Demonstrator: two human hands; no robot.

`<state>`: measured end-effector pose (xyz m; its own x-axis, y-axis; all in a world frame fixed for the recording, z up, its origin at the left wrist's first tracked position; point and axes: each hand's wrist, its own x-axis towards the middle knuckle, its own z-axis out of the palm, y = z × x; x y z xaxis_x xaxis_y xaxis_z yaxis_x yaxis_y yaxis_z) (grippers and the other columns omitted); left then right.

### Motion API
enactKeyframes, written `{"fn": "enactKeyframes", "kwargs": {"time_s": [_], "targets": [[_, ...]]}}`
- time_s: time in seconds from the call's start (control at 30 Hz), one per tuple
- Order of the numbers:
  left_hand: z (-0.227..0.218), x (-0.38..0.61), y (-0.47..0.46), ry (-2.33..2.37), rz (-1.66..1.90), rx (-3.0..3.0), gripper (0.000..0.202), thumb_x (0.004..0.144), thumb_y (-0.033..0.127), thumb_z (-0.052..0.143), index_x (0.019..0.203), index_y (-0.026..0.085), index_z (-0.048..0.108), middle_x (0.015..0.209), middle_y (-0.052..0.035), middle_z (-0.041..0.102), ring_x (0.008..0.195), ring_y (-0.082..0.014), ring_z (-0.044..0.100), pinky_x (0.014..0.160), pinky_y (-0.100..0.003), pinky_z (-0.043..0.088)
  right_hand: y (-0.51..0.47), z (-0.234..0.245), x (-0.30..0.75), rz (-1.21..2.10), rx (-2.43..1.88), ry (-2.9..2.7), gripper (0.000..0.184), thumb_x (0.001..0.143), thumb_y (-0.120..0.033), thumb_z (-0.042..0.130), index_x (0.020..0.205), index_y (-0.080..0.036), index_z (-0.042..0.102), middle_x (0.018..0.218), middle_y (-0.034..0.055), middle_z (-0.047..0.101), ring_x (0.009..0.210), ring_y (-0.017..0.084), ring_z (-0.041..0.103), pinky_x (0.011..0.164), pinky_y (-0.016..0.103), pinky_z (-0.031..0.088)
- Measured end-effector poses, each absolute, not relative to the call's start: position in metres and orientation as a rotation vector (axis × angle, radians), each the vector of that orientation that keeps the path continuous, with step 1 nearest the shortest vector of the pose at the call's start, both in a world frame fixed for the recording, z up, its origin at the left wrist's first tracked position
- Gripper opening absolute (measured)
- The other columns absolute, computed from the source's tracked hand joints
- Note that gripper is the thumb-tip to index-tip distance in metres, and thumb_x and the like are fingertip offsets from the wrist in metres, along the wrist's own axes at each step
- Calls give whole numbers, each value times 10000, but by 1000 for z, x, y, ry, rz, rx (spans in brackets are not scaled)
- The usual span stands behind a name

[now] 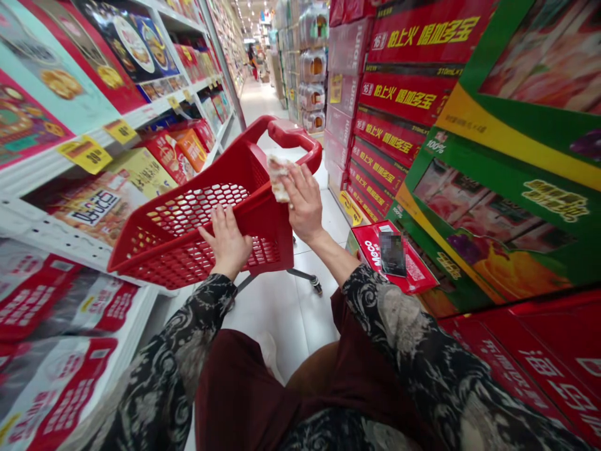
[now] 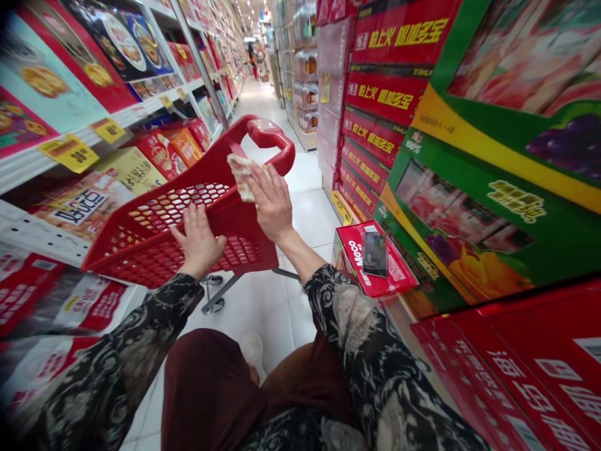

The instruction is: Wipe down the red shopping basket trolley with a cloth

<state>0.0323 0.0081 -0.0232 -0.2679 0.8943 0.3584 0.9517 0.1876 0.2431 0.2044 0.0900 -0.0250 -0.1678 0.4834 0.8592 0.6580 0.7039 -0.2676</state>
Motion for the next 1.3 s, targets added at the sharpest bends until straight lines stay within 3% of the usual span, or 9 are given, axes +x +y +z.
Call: {"fn": "enactKeyframes", "kwargs": {"time_s": [0.1,0.4,0.7,0.87,1.07,1.3], "targets": [[-23,34,10,-2284,-639,-1851,880,683,199,518,1468,81,137,1558,-176,134,1445,-289,84,1125,-607,-9,103,-14,200,-251,-942,-1815,442,935,-122,285,1304,-220,508,1451,8,430,1452,141,81,1175,449,230],[-18,39,9,-2241,-635,-1875,855,701,204,508,1468,93,149,1552,-165,173,1441,-284,119,1137,-583,-8,76,-72,193,-138,-914,-1970,424,917,-97,319,1238,-213,571,1391,27,501,1421,150,226,1156,405,305],[-6,62,11,-2249,-713,-1921,830,712,203,512,1467,131,177,1545,-136,219,1434,-262,164,1148,-556,91,144,18,243,-125,-933,-1689,505,942,-147,246,1438,-219,306,1507,35,306,1453,224,94,1157,577,132],[-9,61,9,-2251,-756,-1898,812,706,201,502,1458,135,203,1536,-135,245,1430,-264,177,1147,-554,126,143,19,221,-172,-958,-1836,441,952,-184,315,1376,-248,413,1467,29,386,1447,218,124,1161,574,115],[-8,59,7,-2250,-754,-1895,799,703,202,495,1450,135,218,1526,-139,269,1424,-261,198,1140,-559,145,90,-5,189,-139,-887,-1997,416,943,-152,332,1290,-278,524,1416,-11,463,1422,173,223,1185,478,167],[-7,59,4,-2252,-770,-1895,781,706,203,491,1442,133,240,1523,-138,274,1420,-254,211,1139,-559,147,121,14,223,-143,-1022,-1826,446,934,-138,325,1338,-254,472,1462,16,396,1436,198,177,1175,529,163]]}}
